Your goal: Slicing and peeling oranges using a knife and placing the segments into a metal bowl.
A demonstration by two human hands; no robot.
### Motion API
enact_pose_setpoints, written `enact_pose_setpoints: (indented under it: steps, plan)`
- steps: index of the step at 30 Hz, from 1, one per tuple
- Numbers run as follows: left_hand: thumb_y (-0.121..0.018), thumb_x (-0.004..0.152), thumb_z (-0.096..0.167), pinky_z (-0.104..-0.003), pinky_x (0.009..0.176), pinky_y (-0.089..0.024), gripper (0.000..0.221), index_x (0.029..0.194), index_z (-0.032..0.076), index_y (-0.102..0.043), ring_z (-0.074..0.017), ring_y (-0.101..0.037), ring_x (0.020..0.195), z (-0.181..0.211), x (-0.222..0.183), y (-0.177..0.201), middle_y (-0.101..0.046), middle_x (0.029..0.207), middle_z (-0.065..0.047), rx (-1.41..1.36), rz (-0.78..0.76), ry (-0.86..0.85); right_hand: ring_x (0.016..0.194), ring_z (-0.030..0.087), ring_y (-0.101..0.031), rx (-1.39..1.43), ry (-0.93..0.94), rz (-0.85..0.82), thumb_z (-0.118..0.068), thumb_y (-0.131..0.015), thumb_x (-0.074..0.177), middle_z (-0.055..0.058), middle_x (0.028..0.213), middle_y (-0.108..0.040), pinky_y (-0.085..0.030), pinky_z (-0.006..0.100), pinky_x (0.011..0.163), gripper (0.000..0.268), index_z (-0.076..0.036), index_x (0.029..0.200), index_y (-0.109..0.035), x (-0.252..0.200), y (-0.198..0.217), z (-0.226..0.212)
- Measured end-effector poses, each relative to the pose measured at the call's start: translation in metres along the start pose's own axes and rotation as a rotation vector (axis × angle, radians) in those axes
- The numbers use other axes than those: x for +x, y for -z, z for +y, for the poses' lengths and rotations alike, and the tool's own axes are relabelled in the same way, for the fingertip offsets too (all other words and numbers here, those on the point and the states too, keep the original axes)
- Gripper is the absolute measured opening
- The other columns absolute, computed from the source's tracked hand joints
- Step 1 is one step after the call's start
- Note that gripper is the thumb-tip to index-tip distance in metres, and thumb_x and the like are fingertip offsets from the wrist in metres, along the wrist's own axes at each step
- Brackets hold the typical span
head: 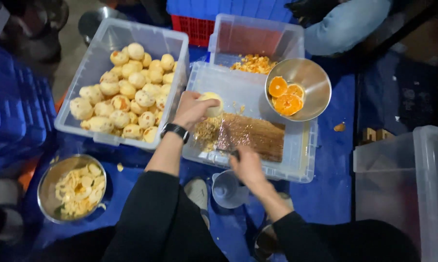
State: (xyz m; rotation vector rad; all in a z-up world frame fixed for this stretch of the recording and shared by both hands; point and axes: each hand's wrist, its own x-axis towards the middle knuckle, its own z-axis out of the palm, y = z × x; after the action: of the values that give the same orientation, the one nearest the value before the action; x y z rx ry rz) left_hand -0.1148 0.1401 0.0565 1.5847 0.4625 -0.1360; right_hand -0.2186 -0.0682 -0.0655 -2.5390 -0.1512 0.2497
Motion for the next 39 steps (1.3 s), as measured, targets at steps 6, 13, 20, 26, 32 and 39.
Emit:
enact_pose_setpoints:
  steps: [6,13,20,26,32,39]
  plan:
    - [-0.089,0.075,0.026,-0.037,0.072,-0.066,0.061,0.121,-0.002,-0.063,-0.0289,-0.072,0.097,-0.042,0.015,-0.030,-0.069,0.113,-0.024,0.354,-0.196,0.096,0.104,0.041,-0.073,-0.028,-0.288,0.097,-0.023,-0.072,0.091,0.021,0.104,-0.076,-0.060,0.051,0.087,0.033,-0.003,0.117,-0.074,-0.029,0.051,0.072]
    - [-0.091,0.067,0.025,-0.033,0.074,-0.065,0.058,0.115,0.004,-0.065,-0.0223,-0.071,0.090,-0.117,0.001,-0.090,-0.070,0.107,-0.017,0.114,-0.245,0.156,0.102,0.043,-0.074,0.216,-0.245,0.011,-0.022,-0.071,0.095,0.022,0.100,-0.078,-0.060,0.052,0.083,0.033,-0.007,0.125,-0.071,-0.037,0.084,0.034]
    - [-0.084,0.079,0.018,-0.040,0.094,-0.060,0.067,0.141,0.006,-0.062,-0.0344,-0.067,0.117,-0.140,-0.028,-0.102,-0.065,0.129,-0.027,-0.043,-0.024,0.054,0.087,0.032,-0.078,0.329,-0.267,-0.154,-0.021,-0.061,0.102,0.018,0.091,-0.077,-0.061,0.043,0.072,0.029,-0.009,0.128,-0.066,-0.043,0.094,0.018]
    - [-0.088,0.079,0.022,-0.038,0.093,-0.060,0.060,0.133,0.007,-0.068,-0.0318,-0.070,0.115,-0.143,-0.023,-0.107,-0.069,0.125,-0.023,0.005,0.041,0.027,0.081,0.033,-0.077,0.398,-0.268,-0.153,-0.026,-0.058,0.105,0.020,0.088,-0.074,-0.060,0.044,0.073,0.029,-0.007,0.127,-0.063,-0.045,0.091,0.013]
    - [-0.083,0.079,0.029,-0.036,0.095,-0.059,0.056,0.131,0.012,-0.071,-0.0273,-0.071,0.113,-0.150,-0.016,-0.109,-0.073,0.121,-0.017,0.087,0.118,0.080,0.102,0.043,-0.074,0.427,-0.286,-0.105,-0.031,-0.048,0.109,0.025,0.102,-0.074,-0.060,0.051,0.083,0.034,-0.006,0.128,-0.063,-0.054,0.101,-0.007]
    - [-0.081,0.080,0.025,-0.036,0.093,-0.059,0.049,0.126,0.008,-0.074,-0.0309,-0.073,0.110,-0.141,-0.025,-0.109,-0.075,0.116,-0.019,0.111,0.143,-0.002,0.100,0.046,-0.072,0.407,-0.267,-0.098,-0.033,-0.047,0.109,0.026,0.096,-0.075,-0.058,0.054,0.079,0.037,-0.004,0.126,-0.063,-0.058,0.099,-0.010]
